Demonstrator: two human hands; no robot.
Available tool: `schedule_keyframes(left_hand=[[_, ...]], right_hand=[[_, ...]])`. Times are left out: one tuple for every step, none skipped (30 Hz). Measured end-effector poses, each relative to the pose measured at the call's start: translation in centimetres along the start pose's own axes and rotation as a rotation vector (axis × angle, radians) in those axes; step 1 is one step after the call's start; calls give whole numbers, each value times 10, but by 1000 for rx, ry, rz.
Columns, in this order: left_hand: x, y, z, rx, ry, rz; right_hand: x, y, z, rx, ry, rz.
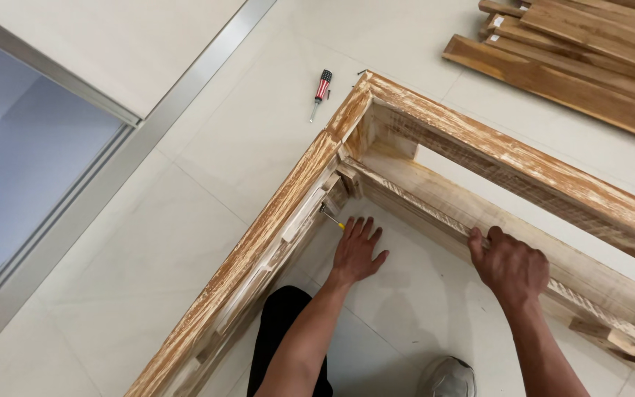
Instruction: The person kneels on a tiled floor and uses a yellow-handled screwdriver to drive screws into a wooden frame structure. They hold the frame steady with one hand while turning the screwdriver with the other, securing a joint between two wooden pieces.
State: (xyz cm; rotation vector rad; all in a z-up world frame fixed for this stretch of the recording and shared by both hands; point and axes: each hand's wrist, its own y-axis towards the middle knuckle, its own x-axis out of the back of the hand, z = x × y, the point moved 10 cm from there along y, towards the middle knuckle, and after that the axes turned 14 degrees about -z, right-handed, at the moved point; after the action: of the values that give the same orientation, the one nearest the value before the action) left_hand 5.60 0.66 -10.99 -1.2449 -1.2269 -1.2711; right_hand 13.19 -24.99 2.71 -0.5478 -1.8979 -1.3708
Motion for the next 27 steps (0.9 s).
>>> schedule_keyframes(left_hand=[[-1,0,0,-1,-1,1],[-3,0,1,3,7,12],[-5,0,2,7,16,21],[-5,0,3,6,16,21],[-7,0,3,2,23,33],[-9,1,4,-2,29,44],[-10,0,4,-3,29,44],[-9,1,5,-14,52,24],[-8,2,5,-26,76,3],[-9,1,6,-26,76,3],[-11,0,7,-35,125,19],[-13,-1,9,-43,174,35],[-14,1,11,-44,173,35],[-18,1,14,-35,163,81],[-22,2,17,-27,153,126],[-25,4,19,-28,152,126],[-30,4,24,5,125,156],[-35,4,28,37,98,186],[-42,6,27,36,96,186],[-49,7,27,42,118,205],[-57,8,28,48,141,221],[-57,8,29,46,139,220],[-63,5,31,40,148,290],[-68,0,34,33,156,359],[-70,-4,36,32,156,358],[-65,-4,33,-36,184,274],[-59,-4,28,-106,212,187]], right_hand=[[0,0,0,0,-1,1],[1,0,0,-3,12,-2],[2,1,0,-6,24,-6],[2,1,1,-6,23,-5],[0,1,0,-11,24,14],[-1,0,0,-15,24,32],[-1,0,0,-16,23,33],[-1,0,0,-13,15,31],[0,1,0,-10,7,28],[-1,0,0,-10,7,28],[0,0,1,-16,29,12],[1,0,1,-23,51,-3],[2,1,1,-22,50,-3],[0,1,0,-33,41,33],[-3,2,0,-43,31,69],[-2,2,1,-43,29,70],[-2,2,2,-48,30,86],[-2,2,2,-52,32,101],[-2,1,1,-51,29,102],[-1,1,2,-39,41,83],[1,2,2,-28,52,62],[0,2,3,-28,50,61],[-5,0,2,-51,48,109],[-9,-2,2,-75,46,156],[-1,3,2,-76,44,154],[4,7,6,-36,55,183],[10,11,8,0,63,212]])
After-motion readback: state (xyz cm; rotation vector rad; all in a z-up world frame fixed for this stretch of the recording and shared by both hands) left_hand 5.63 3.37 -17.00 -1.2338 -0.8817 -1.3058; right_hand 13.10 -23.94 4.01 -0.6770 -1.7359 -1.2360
